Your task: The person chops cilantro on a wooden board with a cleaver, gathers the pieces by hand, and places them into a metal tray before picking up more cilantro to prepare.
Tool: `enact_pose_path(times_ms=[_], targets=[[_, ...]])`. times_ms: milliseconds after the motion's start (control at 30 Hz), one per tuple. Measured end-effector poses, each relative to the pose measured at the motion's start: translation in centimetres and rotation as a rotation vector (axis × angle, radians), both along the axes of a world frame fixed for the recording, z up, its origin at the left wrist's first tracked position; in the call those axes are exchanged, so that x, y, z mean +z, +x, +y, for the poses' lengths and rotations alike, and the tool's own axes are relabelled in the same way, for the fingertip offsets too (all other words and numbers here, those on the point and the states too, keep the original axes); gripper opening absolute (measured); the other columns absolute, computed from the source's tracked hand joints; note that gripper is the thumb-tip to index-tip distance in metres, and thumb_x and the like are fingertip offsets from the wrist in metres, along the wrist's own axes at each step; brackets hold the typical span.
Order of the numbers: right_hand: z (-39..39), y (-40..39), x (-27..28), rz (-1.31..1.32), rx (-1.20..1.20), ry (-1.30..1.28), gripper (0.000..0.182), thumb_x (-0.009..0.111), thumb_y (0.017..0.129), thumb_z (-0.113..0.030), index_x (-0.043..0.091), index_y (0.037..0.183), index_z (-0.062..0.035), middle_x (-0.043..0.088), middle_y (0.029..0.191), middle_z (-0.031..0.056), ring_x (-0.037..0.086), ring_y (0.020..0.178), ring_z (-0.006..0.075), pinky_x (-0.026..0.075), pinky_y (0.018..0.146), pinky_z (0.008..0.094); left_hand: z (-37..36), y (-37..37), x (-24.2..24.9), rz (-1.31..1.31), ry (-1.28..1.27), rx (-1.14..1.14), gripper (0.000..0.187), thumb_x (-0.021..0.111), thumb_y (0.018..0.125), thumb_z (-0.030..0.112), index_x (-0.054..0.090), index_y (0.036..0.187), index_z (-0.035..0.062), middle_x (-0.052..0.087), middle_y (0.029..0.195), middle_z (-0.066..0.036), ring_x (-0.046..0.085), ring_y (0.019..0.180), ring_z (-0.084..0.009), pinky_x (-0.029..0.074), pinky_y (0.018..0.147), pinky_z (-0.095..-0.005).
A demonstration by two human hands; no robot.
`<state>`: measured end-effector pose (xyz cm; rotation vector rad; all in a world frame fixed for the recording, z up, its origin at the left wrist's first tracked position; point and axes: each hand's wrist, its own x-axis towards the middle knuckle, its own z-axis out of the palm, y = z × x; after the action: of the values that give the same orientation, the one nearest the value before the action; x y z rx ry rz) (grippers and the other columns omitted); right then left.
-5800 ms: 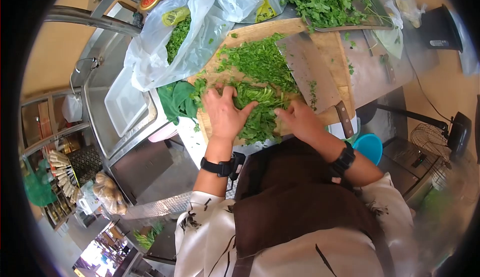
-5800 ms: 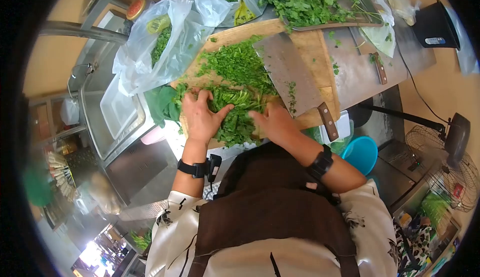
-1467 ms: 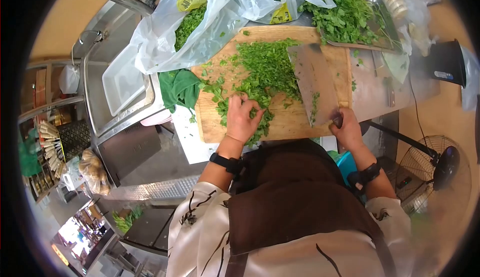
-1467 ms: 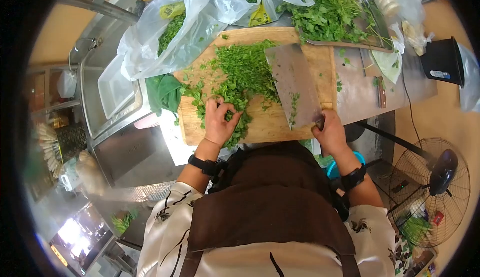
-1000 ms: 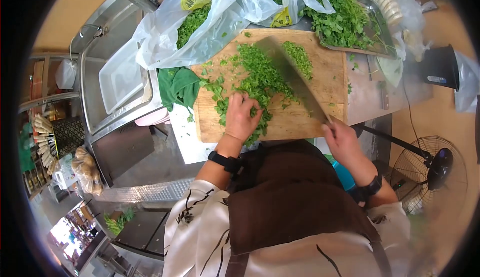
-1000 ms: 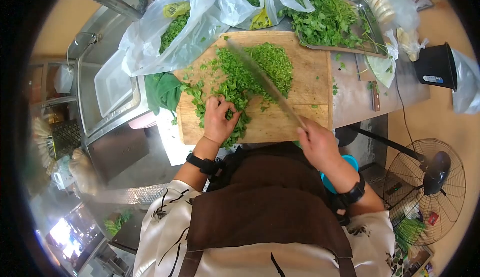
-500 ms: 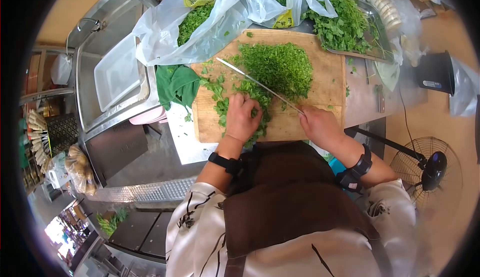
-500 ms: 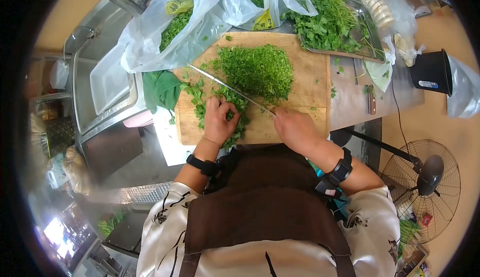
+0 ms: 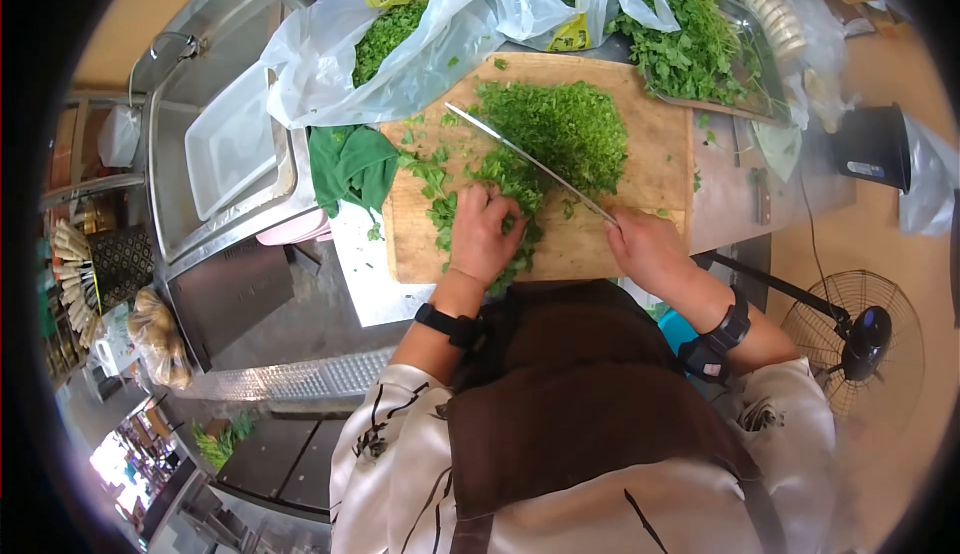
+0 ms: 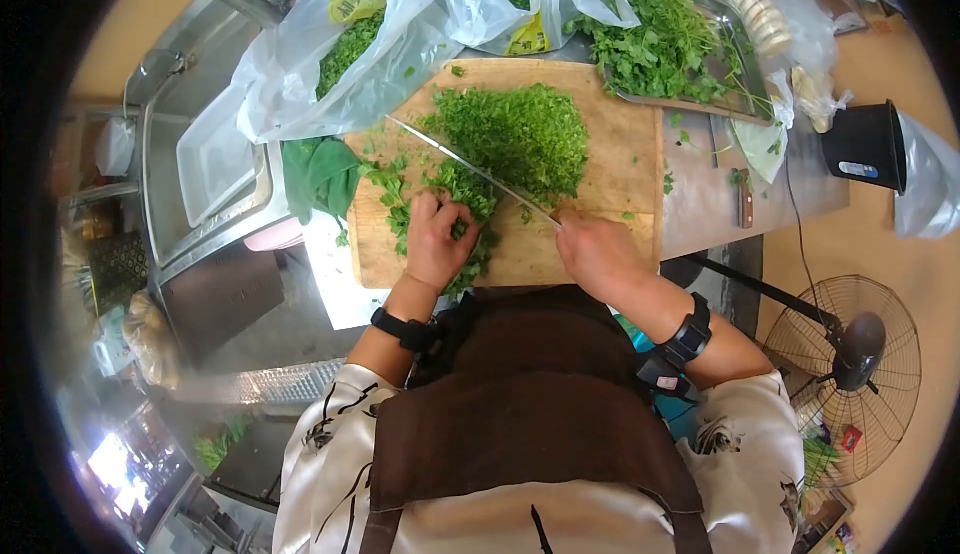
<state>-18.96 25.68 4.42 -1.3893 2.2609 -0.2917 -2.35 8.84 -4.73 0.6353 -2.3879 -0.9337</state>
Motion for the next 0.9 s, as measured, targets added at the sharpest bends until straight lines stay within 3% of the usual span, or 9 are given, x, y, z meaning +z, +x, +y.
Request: enact_pose_path(times_ms=[67, 167, 267, 367, 667, 900], targets=[[0.4, 0.2, -0.3, -0.003, -0.002, -0.043, 0.016, 0.053, 0.092, -0.018, 0.055, 0.090, -0.0020, 0.062, 0.080, 0.0199, 0.061, 0.072, 0.0407, 0.048, 0.064, 0.0499, 0.3, 0.0, 0.0, 0.001, 0.000, 0.003, 0.024, 0.078, 0.062, 0.003, 0.061, 0.077, 0.0091, 0.048, 0.091, -0.013, 0.049, 0.092, -0.0338, 0.044, 0.078, -0.0410], [0.5, -0.4, -0.9, 0.081, 0.091, 0.016, 0.014, 0.051, 0.093, -0.015, 0.056, 0.097, -0.0027, 0.061, 0.070, 0.0184, 0.061, 0.065, 0.0388, 0.048, 0.060, 0.0489, 0.0, -0.2, 0.2, 0.017, -0.014, -0.011, 0.023, 0.078, 0.063, 0.004, 0.061, 0.077, 0.0090, 0.048, 0.091, -0.013, 0.049, 0.092, -0.0342, 0.044, 0.078, -0.0412], [0.8, 0.5, 2.3, 0.017, 0.012, -0.008, 0.018, 0.055, 0.091, -0.015, 0.059, 0.103, -0.0028, 0.063, 0.085, 0.0182, 0.062, 0.075, 0.0382, 0.050, 0.066, 0.0473, 0.0, -0.4, 0.6, -0.014, -0.022, -0.012, 0.021, 0.076, 0.064, 0.004, 0.061, 0.077, 0.0085, 0.049, 0.091, -0.013, 0.049, 0.093, -0.0346, 0.044, 0.078, -0.0419], [1.9, 1.0, 4.3, 0.021, 0.070, -0.062, 0.022, 0.057, 0.089, -0.013, 0.059, 0.108, -0.0035, 0.063, 0.084, 0.0165, 0.062, 0.075, 0.0371, 0.051, 0.066, 0.0460, 0.1, -0.8, 1.0, -0.036, -0.056, -0.016, 0.018, 0.073, 0.065, 0.003, 0.061, 0.076, 0.0078, 0.052, 0.091, -0.012, 0.051, 0.094, -0.0350, 0.045, 0.081, -0.0422], [1.9, 1.5, 6.6, 0.025, 0.095, 0.131, 0.019, 0.057, 0.086, -0.010, 0.057, 0.104, -0.0033, 0.062, 0.079, 0.0154, 0.062, 0.071, 0.0373, 0.050, 0.060, 0.0464, -0.1, -1.0, 0.8, 0.008, -0.102, -0.018, 0.019, 0.073, 0.064, 0.003, 0.061, 0.078, 0.0071, 0.055, 0.095, -0.014, 0.052, 0.097, -0.0364, 0.046, 0.084, -0.0430], [-1.7, 0.4, -0.7, -0.005, 0.098, 0.157, 0.014, 0.054, 0.089, -0.015, 0.058, 0.096, -0.0029, 0.062, 0.074, 0.0180, 0.062, 0.069, 0.0383, 0.050, 0.060, 0.0488, -0.2, -0.7, 0.7, -0.036, 0.010, -0.018, 0.018, 0.072, 0.065, 0.003, 0.059, 0.076, 0.0086, 0.051, 0.088, -0.012, 0.051, 0.090, -0.0341, 0.045, 0.078, -0.0424]])
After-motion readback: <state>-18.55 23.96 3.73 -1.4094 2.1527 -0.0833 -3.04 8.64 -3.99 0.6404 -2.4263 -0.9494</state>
